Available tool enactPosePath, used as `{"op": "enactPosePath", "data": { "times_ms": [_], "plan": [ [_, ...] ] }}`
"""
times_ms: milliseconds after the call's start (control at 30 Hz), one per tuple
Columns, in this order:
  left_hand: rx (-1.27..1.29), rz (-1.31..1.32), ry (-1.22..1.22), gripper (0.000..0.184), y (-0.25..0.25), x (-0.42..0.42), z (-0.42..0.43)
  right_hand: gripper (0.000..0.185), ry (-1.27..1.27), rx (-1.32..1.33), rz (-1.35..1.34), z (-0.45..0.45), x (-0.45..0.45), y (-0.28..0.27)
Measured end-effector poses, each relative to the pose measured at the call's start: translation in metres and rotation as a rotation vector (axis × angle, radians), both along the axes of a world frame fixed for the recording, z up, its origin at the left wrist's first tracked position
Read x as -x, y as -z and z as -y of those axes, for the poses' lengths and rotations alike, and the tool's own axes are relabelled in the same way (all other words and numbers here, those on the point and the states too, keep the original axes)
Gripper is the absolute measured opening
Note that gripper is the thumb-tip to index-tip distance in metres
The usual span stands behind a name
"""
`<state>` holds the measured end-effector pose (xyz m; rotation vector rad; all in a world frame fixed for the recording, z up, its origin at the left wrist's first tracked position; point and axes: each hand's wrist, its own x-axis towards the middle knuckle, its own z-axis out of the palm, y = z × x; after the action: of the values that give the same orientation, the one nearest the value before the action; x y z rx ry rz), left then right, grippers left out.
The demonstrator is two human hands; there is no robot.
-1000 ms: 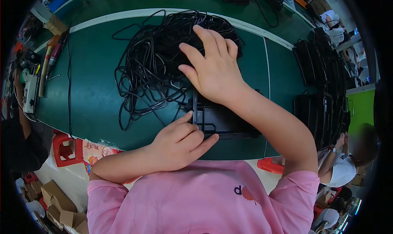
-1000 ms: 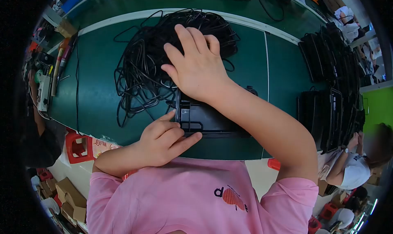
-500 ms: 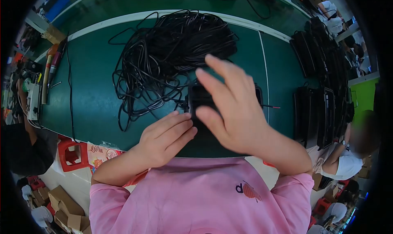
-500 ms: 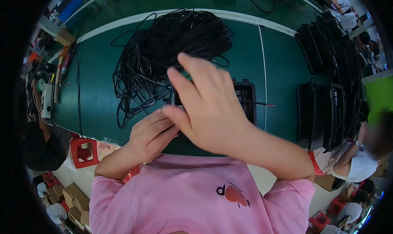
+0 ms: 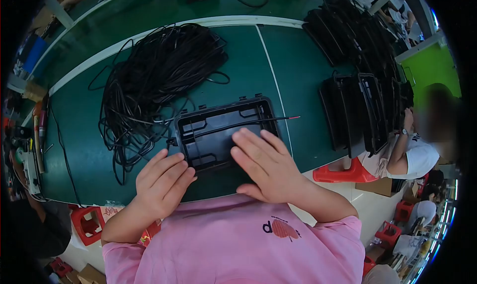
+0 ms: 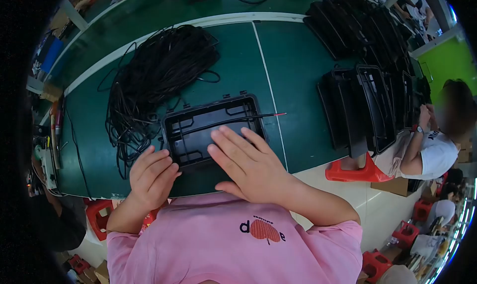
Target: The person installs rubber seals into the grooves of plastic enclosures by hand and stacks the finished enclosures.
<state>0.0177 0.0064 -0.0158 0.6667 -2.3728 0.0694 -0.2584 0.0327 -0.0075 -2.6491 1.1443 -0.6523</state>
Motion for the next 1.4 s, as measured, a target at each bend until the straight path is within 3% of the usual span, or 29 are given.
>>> {"op": "enactPosePath", "data": {
  "times_ms": [33, 167, 233, 333, 433, 467, 600, 667, 900, 1067, 1233, 1400],
  "plan": [
    [0.003, -0.002, 0.01, 0.026, 0.001, -0.001, 0.0, 0.072, 0.061, 0.11, 0.029, -0.002, 0.008, -0.001],
    [-0.023, 0.0, 0.013, 0.028, 0.001, -0.001, -0.001, 0.065, 0.195, 0.069, -0.08, 0.003, 0.024, 0.025],
    [-0.024, 0.01, -0.01, 0.028, 0.0, -0.002, -0.003, 0.058, 0.114, 0.139, 0.039, -0.005, 0.029, 0.016],
    [-0.047, 0.03, -0.041, 0.029, -0.006, -0.003, -0.003, 0.043, 0.201, 0.267, 0.214, -0.015, 0.052, 0.022],
    [-0.162, 0.065, -0.017, 0.033, -0.022, 0.0, 0.002, 0.052, 0.446, 0.167, 0.126, -0.004, 0.06, 0.037],
    [-0.232, 0.045, -0.014, 0.035, -0.027, 0.005, 0.009, 0.066, 0.424, 0.065, 0.116, -0.001, 0.065, 0.039],
    [-0.355, 0.148, -0.005, 0.051, -0.046, 0.034, 0.039, 0.073, 0.36, -0.04, 0.128, 0.024, 0.06, 0.018],
    [-0.382, 0.243, 0.005, 0.057, -0.048, 0.047, 0.054, 0.074, 0.27, -0.027, -0.018, 0.038, 0.058, 0.01],
    [-0.39, 0.291, 0.01, 0.058, -0.031, 0.066, 0.07, 0.064, 0.158, -0.003, -0.162, 0.061, 0.053, -0.004],
    [-0.386, 0.262, 0.023, 0.053, -0.029, 0.065, 0.072, 0.062, 0.061, 0.012, -0.025, 0.074, 0.056, 0.005],
    [-0.393, 0.277, 0.025, 0.053, -0.035, 0.067, 0.071, 0.061, 0.099, -0.096, 0.025, 0.062, 0.055, 0.003],
    [-0.391, 0.348, 0.012, 0.053, -0.037, 0.066, 0.073, 0.055, 0.099, -0.027, 0.043, 0.068, 0.054, 0.006]
  ]
}}
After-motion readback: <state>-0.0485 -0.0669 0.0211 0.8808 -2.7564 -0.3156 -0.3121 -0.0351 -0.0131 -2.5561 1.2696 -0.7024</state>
